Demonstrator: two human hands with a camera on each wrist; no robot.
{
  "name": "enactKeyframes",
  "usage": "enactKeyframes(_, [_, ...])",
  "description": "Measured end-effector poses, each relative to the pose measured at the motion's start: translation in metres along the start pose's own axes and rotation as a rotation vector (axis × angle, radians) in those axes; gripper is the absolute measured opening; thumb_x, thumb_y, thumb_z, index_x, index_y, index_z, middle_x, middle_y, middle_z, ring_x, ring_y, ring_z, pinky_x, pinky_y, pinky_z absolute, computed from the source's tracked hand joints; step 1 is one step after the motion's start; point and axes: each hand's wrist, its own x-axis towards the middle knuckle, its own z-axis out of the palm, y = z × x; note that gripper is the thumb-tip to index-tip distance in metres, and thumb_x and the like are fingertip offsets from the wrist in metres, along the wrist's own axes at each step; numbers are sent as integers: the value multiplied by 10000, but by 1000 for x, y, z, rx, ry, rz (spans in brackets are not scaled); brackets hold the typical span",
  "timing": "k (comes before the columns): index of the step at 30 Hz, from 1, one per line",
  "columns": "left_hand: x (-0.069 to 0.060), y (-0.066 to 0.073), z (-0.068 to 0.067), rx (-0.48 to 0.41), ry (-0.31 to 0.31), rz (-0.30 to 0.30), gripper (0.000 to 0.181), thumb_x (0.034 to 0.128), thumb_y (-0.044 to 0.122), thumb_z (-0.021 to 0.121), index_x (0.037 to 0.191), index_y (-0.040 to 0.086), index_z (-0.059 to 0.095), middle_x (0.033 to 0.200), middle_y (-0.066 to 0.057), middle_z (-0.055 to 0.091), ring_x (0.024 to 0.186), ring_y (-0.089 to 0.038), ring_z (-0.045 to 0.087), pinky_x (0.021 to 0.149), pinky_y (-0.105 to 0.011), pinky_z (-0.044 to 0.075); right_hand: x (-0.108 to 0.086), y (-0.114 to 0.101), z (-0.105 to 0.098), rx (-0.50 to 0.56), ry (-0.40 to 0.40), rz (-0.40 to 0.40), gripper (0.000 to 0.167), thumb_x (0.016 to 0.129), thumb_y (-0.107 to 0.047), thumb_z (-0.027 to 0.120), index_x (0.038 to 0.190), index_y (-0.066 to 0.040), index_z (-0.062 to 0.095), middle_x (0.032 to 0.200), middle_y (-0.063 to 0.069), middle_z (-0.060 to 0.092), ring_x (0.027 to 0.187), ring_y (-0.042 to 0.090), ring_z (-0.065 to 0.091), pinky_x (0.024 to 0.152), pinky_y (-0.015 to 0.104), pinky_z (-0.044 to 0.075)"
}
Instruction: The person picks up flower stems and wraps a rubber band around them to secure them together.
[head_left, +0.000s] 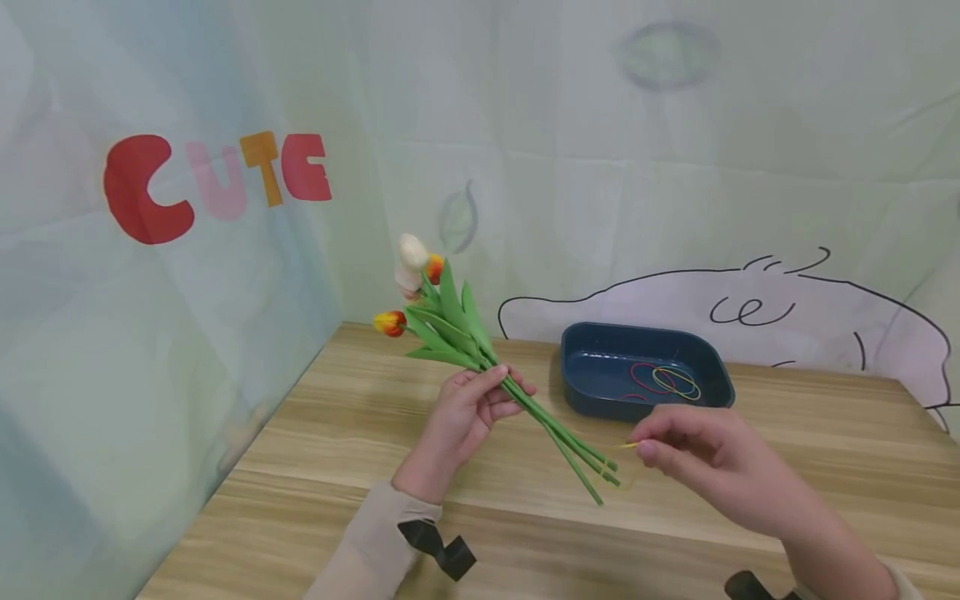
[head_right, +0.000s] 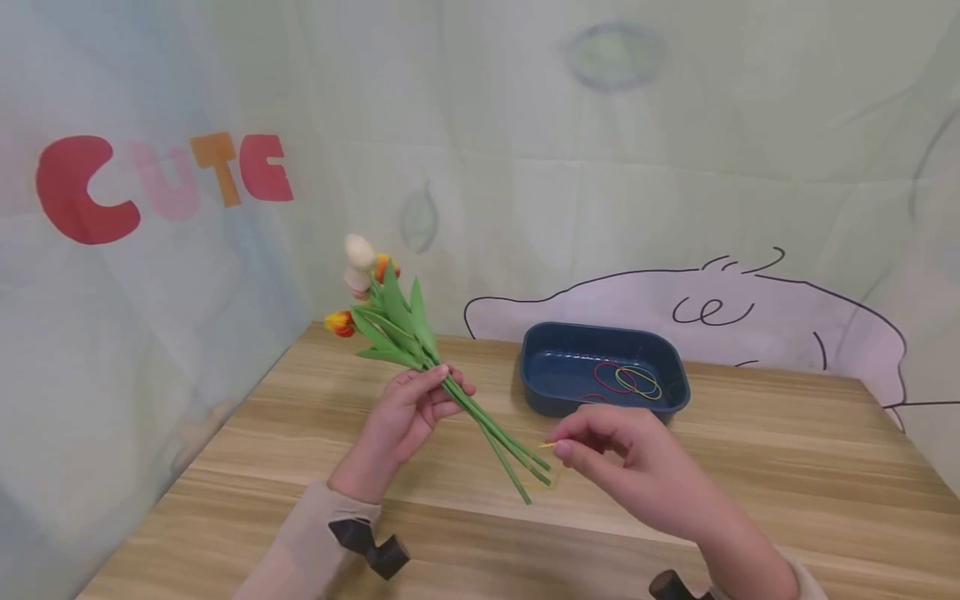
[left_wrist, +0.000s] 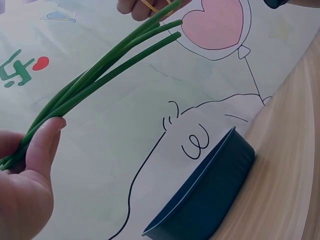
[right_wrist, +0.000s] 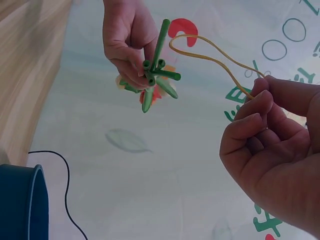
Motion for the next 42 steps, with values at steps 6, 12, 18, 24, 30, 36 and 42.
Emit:
enactKeyframes(6, [1, 0, -2, -33, -20, -6, 348, 1015, 11, 380, 825, 89, 662, 808, -36, 711, 809, -126, 714, 741, -229, 596, -3, 3, 0, 14, 12, -23, 387, 831, 214, 570, 1040, -99, 660, 837, 2, 604, 709, 106, 533, 514, 253, 434])
enactKeyframes(12, [1, 0, -1, -44, -19, -16, 312, 1014, 20, 396, 836, 81, 645, 813, -36, 705, 811, -127, 714, 748, -236, 596, -5, 3, 0, -21, 19, -13, 380, 833, 204, 578, 1033, -108, 660, 834, -3, 610, 711, 103, 543, 513, 251, 440])
enactKeyframes(18, [0, -1, 1, -62, -19, -34, 309, 1013, 6, 379, 846, 69, 631, 806, -46, 706, 796, -134, 714, 749, -243, 597, -4, 3, 1, -23, 20, -3, 370, 841, 197, 577, 1035, -106, 660, 839, 4, 611, 716, 102, 540, 520, 253, 443])
enactKeyframes(24, [0, -2, 2, -72, -48, -38, 334, 1012, 0, 368, 837, 72, 643, 800, -42, 703, 800, -138, 715, 763, -246, 594, -3, 3, 2, -5, 17, -5, 375, 838, 203, 575, 1037, -103, 660, 852, -9, 612, 715, 102, 534, 520, 252, 439])
enactKeyframes(30, [-1, -2, 4, -82, -50, -38, 330, 1014, 2, 370, 845, 76, 644, 804, -37, 699, 805, -141, 714, 771, -252, 594, -2, 1, 2, -6, 11, -12, 380, 834, 205, 578, 1040, -102, 661, 870, -26, 628, 727, 94, 553, 532, 247, 456])
enactKeyframes(36, [-1, -1, 3, -94, -36, -35, 327, 1016, 6, 371, 844, 75, 640, 814, -35, 699, 806, -137, 717, 750, -236, 595, -3, 2, 3, 4, -1, -28, 381, 827, 212, 580, 1036, -97, 658, 866, -17, 634, 726, 83, 565, 523, 247, 463])
enactKeyframes(42, [-1, 1, 3, -99, -29, -35, 336, 1018, 11, 374, 839, 76, 651, 814, -41, 704, 804, -134, 716, 746, -231, 595, -2, -3, 4, -36, 5, -10, 370, 825, 198, 596, 1016, -113, 658, 862, -32, 638, 721, 78, 570, 541, 240, 482])
